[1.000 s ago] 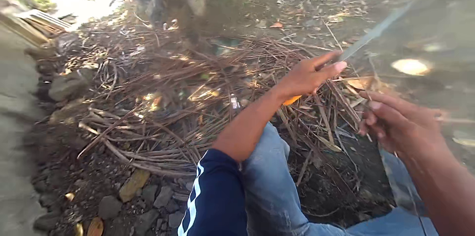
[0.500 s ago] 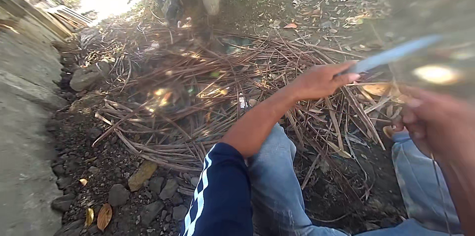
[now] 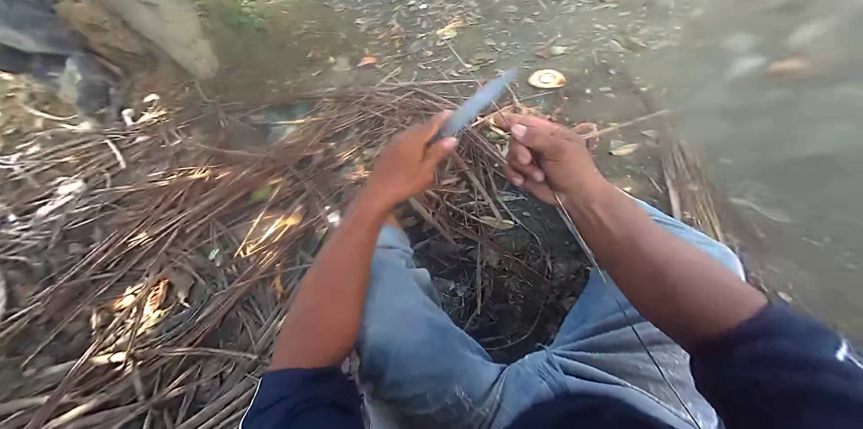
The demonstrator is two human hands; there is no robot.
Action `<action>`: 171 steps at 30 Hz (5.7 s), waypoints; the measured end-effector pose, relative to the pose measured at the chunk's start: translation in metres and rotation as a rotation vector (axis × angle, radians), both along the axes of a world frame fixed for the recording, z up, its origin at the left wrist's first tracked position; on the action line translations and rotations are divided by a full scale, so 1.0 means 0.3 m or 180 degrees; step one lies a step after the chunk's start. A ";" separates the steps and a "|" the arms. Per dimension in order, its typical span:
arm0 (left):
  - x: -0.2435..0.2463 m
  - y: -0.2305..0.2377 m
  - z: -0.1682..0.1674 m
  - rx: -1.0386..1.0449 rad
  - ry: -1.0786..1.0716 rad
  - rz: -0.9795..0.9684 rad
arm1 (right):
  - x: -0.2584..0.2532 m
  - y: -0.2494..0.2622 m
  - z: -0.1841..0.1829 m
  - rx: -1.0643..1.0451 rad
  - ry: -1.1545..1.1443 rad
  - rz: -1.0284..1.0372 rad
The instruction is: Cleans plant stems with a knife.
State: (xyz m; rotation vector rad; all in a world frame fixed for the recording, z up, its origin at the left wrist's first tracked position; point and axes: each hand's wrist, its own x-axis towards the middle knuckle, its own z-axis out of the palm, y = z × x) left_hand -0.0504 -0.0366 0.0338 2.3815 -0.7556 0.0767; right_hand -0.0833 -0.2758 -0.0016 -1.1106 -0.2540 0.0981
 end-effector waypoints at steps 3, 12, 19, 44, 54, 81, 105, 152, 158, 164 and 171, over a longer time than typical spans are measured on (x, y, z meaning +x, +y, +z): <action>-0.025 -0.010 -0.001 0.0105 -0.0087 -0.0028 | 0.004 -0.001 -0.013 0.0106 -0.0105 0.0018; -0.050 -0.026 -0.008 -0.0012 -0.0248 -0.0324 | 0.000 0.005 -0.029 -0.0100 -0.0446 -0.0234; -0.025 -0.043 0.009 -0.0288 -0.0176 -0.0008 | -0.013 0.027 -0.022 -0.0154 -0.0270 -0.0219; -0.034 -0.035 -0.019 -0.0095 -0.0236 -0.0562 | -0.070 -0.003 -0.114 0.0125 -0.0234 0.0213; -0.021 -0.035 -0.037 -0.0105 -0.0368 -0.0555 | -0.076 -0.012 -0.106 0.0832 -0.0153 0.0491; -0.039 -0.030 -0.001 -0.0568 0.0429 -0.0028 | -0.082 -0.020 -0.106 0.0340 -0.0320 0.0139; -0.025 0.004 -0.034 -0.0219 -0.0275 -0.0572 | -0.075 -0.021 -0.134 0.0513 -0.0338 0.0508; -0.043 -0.062 -0.040 0.0138 -0.0384 -0.0177 | -0.067 -0.016 -0.059 0.0381 -0.0070 -0.0175; -0.062 -0.125 -0.014 -0.1594 0.2124 -0.0866 | -0.078 0.020 -0.105 0.0265 -0.0216 0.0007; -0.026 -0.076 -0.011 -0.1258 0.1173 -0.0252 | -0.109 -0.012 -0.138 -0.0125 -0.0254 0.0117; 0.002 -0.040 -0.062 0.0157 -0.0291 -0.0350 | -0.086 -0.040 -0.130 -0.0096 -0.0315 0.0054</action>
